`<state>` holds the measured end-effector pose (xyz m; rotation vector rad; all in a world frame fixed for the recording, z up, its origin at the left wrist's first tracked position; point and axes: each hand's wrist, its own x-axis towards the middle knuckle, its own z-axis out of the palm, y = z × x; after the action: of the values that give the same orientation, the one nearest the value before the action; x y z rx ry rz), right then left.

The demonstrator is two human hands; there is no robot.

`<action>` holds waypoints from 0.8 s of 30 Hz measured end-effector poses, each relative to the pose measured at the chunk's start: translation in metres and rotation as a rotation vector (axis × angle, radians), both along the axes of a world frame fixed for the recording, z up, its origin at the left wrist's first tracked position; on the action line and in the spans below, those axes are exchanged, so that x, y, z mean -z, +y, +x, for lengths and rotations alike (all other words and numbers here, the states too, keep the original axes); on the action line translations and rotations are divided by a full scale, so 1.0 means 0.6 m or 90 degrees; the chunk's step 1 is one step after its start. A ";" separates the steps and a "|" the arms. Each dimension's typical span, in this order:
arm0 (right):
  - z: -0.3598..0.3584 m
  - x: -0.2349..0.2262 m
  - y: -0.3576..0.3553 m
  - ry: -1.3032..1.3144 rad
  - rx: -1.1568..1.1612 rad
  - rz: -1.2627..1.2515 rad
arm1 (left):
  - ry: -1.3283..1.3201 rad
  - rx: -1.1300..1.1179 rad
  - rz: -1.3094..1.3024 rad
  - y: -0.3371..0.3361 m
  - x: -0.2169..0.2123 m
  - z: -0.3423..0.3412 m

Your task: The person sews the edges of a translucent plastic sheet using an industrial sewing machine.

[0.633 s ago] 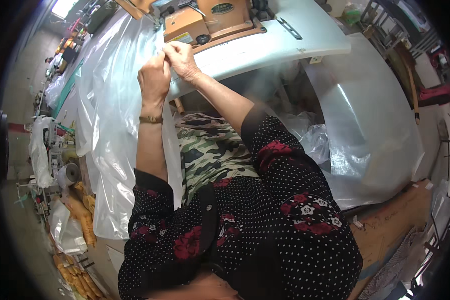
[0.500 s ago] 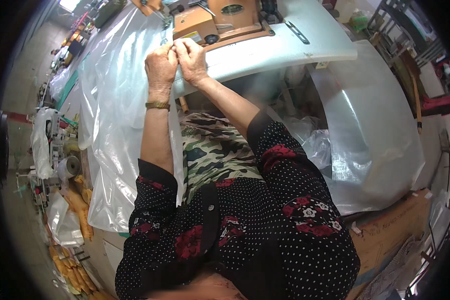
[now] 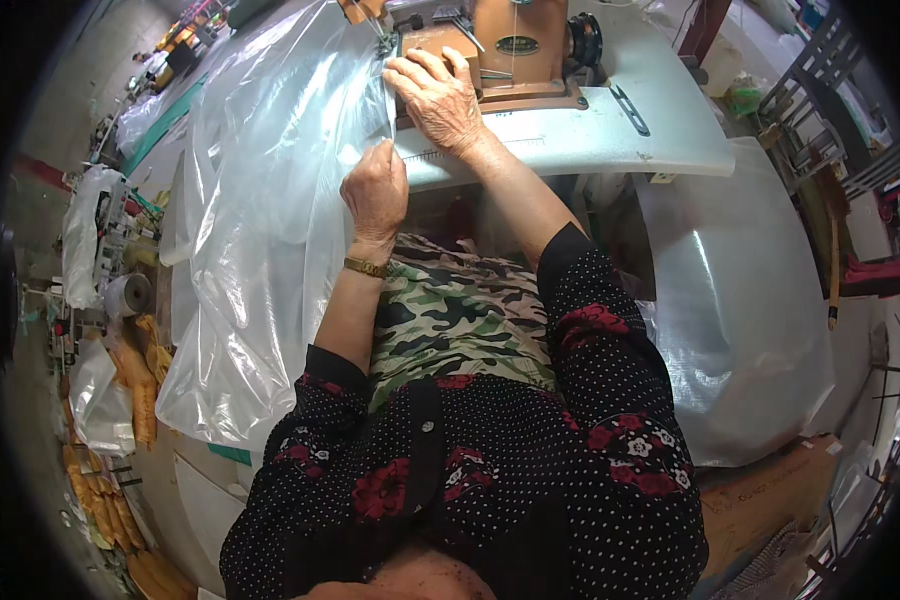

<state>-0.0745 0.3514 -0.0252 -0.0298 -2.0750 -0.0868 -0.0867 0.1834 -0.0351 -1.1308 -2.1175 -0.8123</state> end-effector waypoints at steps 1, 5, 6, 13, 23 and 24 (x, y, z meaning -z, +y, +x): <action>0.001 -0.001 0.001 0.001 -0.009 -0.004 | 0.008 0.007 -0.011 -0.003 0.001 -0.001; -0.006 0.004 0.002 0.022 -0.034 -0.032 | 0.032 0.040 -0.013 0.003 -0.012 -0.017; -0.009 0.003 0.002 0.021 -0.036 -0.031 | 0.031 0.038 -0.012 0.007 -0.017 -0.019; -0.024 -0.006 -0.006 0.077 -0.035 -0.072 | 0.013 0.032 -0.064 0.017 -0.049 -0.037; -0.015 -0.013 -0.014 0.086 -0.072 -0.120 | 0.041 0.007 -0.044 0.001 -0.027 -0.012; -0.016 -0.013 -0.014 0.085 -0.068 -0.110 | 0.045 -0.004 -0.037 -0.004 -0.030 -0.015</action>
<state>-0.0839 0.3428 -0.0174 -0.0302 -1.9424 0.1557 -0.0955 0.1811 -0.0168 -1.1659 -2.0963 -0.7015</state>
